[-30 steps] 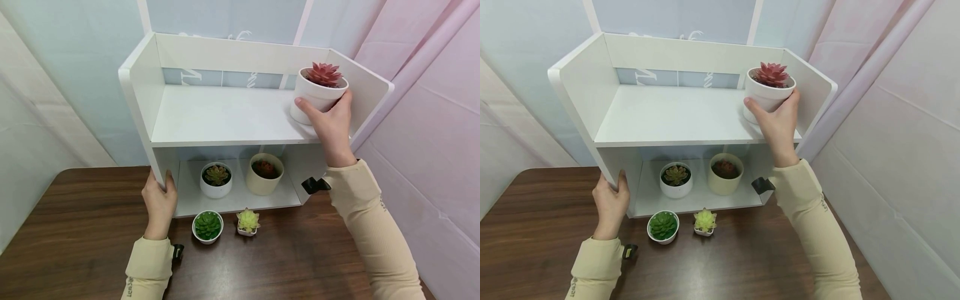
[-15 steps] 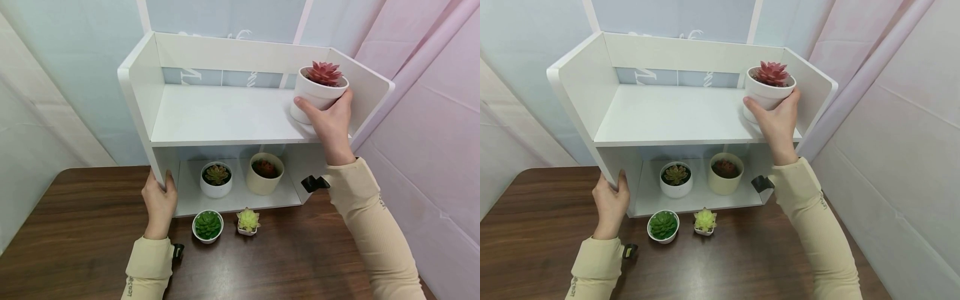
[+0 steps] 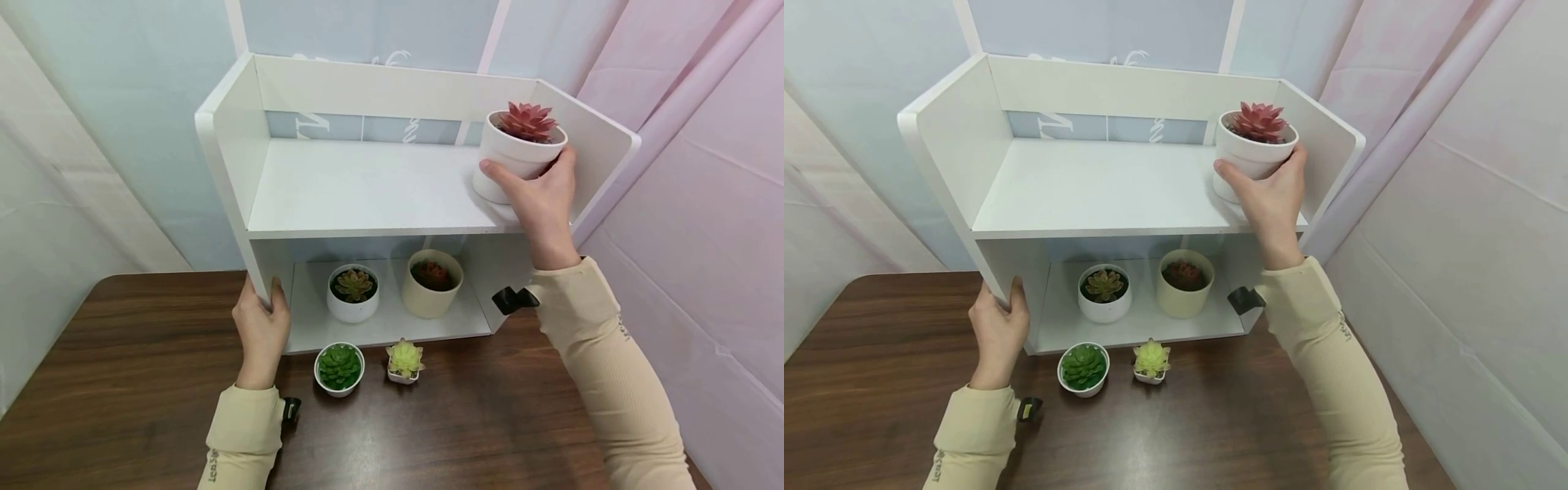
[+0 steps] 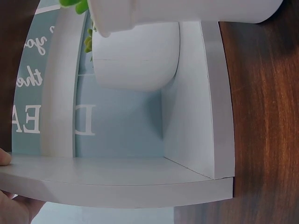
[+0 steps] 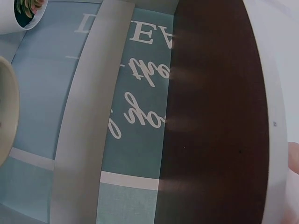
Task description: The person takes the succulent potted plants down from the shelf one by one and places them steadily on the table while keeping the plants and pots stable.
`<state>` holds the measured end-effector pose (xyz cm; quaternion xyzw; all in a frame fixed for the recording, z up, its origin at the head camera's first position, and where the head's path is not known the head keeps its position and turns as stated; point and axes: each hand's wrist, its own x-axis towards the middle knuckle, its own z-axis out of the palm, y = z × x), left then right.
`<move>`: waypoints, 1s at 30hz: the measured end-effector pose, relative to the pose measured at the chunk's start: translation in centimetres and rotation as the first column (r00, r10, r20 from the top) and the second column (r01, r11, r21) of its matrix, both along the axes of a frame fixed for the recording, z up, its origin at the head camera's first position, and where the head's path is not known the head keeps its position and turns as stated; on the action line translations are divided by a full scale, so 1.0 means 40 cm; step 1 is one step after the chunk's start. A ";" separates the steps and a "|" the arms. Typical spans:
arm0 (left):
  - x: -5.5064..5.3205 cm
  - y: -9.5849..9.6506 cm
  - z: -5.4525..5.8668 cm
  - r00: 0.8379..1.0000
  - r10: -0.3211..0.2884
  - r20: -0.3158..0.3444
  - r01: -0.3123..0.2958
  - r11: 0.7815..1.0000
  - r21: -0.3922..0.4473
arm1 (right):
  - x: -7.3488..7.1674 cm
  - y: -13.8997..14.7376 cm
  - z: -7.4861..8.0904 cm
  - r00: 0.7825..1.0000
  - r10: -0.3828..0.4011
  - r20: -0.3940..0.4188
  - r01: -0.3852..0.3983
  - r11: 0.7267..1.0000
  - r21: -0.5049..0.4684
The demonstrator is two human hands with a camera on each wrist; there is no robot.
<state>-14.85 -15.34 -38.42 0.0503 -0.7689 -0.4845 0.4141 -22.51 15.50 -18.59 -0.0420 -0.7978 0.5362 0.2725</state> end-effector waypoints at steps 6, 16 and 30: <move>0.001 0.000 0.002 1.000 0.009 -0.006 -0.009 1.000 0.003 | 0.005 0.000 0.002 0.999 0.028 -0.027 -0.029 0.999 -0.041; -0.001 0.002 -0.001 1.000 0.004 -0.008 -0.004 1.000 0.007 | 0.037 -0.013 0.006 0.992 0.101 -0.079 -0.108 0.990 -0.090; 0.000 0.002 -0.001 1.000 0.003 -0.016 -0.003 1.000 0.002 | 0.100 -0.016 0.000 0.967 0.227 -0.118 -0.246 0.951 -0.188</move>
